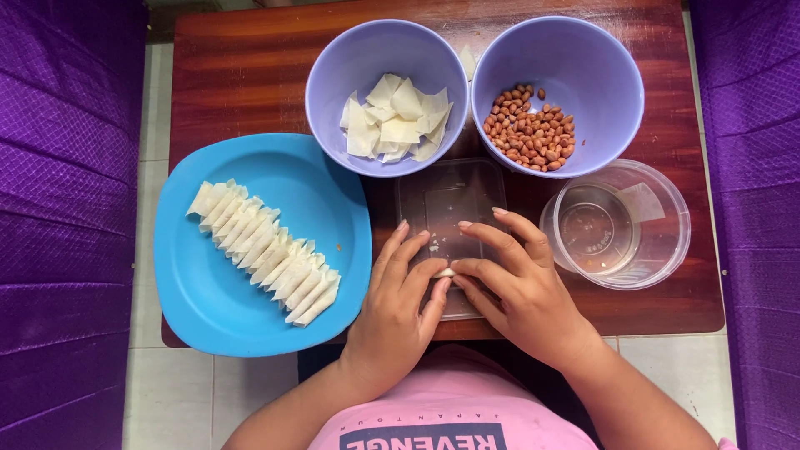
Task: Folding small square food wrappers into rectangular strips and stacking them neatly on a blue plate.
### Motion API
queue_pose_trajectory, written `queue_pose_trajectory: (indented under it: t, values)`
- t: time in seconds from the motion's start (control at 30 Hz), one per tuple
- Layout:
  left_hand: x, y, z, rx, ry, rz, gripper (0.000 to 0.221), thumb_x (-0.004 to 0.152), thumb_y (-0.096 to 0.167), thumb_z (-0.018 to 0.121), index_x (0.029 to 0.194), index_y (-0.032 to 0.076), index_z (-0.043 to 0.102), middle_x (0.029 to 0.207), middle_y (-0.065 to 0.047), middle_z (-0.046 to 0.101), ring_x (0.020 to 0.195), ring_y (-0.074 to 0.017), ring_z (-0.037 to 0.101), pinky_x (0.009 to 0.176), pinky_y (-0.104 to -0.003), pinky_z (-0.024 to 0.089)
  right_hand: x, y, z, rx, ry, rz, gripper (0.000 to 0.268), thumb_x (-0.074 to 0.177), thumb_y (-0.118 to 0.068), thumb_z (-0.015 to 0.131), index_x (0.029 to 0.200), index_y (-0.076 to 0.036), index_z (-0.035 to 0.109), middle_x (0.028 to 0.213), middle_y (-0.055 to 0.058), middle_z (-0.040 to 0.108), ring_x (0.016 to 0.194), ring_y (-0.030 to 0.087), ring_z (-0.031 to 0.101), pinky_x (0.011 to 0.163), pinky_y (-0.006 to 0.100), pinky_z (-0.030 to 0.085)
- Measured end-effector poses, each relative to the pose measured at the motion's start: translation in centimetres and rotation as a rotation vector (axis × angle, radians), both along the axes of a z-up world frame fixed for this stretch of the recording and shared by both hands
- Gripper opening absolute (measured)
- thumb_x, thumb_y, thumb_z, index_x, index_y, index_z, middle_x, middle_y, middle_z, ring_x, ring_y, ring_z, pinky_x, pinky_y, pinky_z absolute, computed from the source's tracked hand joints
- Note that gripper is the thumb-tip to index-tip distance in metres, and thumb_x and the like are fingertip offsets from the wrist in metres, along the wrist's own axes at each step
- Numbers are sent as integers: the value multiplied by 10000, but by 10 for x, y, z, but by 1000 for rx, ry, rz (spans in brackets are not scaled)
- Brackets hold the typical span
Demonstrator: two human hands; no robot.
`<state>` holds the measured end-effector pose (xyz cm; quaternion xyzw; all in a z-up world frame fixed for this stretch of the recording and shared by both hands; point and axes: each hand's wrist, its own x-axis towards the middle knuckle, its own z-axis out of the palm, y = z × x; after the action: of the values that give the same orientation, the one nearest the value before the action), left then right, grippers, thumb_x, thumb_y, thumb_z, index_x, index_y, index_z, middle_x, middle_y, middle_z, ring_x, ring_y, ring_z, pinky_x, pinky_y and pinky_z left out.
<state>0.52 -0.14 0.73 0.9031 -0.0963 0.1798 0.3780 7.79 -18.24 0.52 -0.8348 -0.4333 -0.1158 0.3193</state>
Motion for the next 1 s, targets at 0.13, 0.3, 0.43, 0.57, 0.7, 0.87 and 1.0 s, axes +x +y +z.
queue_pose_trajectory:
  t: [0.13,0.3,0.43,0.57,0.7,0.87,1.0]
  values:
    - [2,1,3,1,17,-23,118,1004,56,613,1104,-4,633,1315,-238,560,1388,-482,467,1168,-550,424,1,0,-1,21,23,-4,88,960,-147,729,1044,-124,712,1363,95,583,1369,383,408,1156,474,408]
    - [2,1,1,-4,64,-15,117,1028,70,563,1091,-5,627,1288,-223,564,1395,-466,458,1159,-537,416,0,-2,-5,21,37,-31,199,963,-176,728,1153,-123,697,1426,109,553,1372,382,418,1186,484,384]
    - [2,1,4,-11,71,-17,111,1026,74,571,1089,-2,622,1321,-234,549,1414,-470,437,1172,-542,407,0,0,-3,28,64,-22,98,962,-157,718,1051,-119,697,1380,108,572,1371,396,421,1167,483,390]
    - [2,2,5,-12,86,-27,129,1030,103,570,1096,16,638,1358,-235,529,1432,-483,406,1182,-551,384,1,0,-3,10,31,-18,97,974,-157,705,1060,-115,690,1379,112,573,1367,399,420,1163,476,388]
    - [0,2,2,13,94,-28,214,1015,146,623,1194,29,616,1413,-211,509,1454,-461,388,1199,-558,372,-1,-5,-5,17,86,3,103,992,-189,662,1076,-131,676,1382,97,567,1396,382,407,1191,470,348]
    - [1,7,2,-32,116,-96,183,1023,174,606,1142,45,658,1436,-187,514,1479,-443,357,1182,-567,345,-3,-7,-1,39,97,43,111,996,-194,646,1076,-120,672,1326,88,595,1381,372,431,1174,451,354]
    - [2,10,8,-189,213,-126,257,1026,291,575,1120,84,697,1429,-176,546,1503,-427,331,1202,-558,295,-3,-7,-1,54,57,51,107,999,-187,644,1073,-115,673,1367,110,567,1385,373,422,1178,462,367]
